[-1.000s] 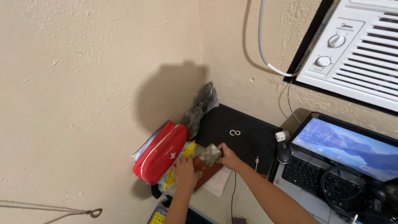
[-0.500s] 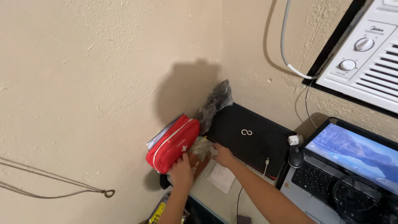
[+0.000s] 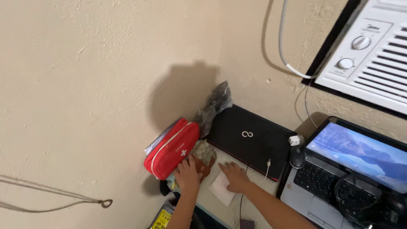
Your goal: The person organizes and untangles various cables and computer peripherals on a desk, handling a mouse, a headset, and several USB chargers by hand before placing some items into a bag.
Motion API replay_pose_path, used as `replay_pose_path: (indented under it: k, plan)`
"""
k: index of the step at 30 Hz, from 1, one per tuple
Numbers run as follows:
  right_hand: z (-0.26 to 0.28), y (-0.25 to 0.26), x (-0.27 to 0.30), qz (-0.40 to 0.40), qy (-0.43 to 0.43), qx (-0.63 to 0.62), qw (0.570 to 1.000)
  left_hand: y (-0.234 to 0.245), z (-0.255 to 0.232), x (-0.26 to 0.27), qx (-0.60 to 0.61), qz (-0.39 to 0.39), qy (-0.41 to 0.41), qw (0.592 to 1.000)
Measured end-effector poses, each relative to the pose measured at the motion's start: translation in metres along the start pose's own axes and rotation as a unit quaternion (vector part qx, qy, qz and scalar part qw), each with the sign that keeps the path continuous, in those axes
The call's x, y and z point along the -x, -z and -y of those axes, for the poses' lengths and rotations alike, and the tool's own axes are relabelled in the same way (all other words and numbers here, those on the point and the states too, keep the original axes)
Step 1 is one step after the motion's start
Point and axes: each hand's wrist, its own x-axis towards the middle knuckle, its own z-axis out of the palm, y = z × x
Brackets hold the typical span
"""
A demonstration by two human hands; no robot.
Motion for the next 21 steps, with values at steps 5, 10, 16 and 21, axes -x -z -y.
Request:
replay_pose_path:
  k: [5,10,16,21]
  plan:
    - [-0.004,-0.024,-0.009,-0.066,-0.006,-0.017,0.998,0.036,-0.009,0.024,-0.031,-0.015,-0.062,0.998]
    - [-0.028,-0.035,-0.033,-0.093,-0.029,-0.088,0.991,0.055,-0.01,0.032,-0.002,-0.04,-0.104,0.994]
    - [-0.002,0.068,-0.021,-0.359,0.016,-0.132,0.924,0.06,0.022,0.03,0.163,-0.234,0.01,0.959]
    - [0.077,0.137,-0.019,-0.397,0.306,-0.113,0.858,0.017,0.019,0.061,0.055,-0.086,0.06,0.993]
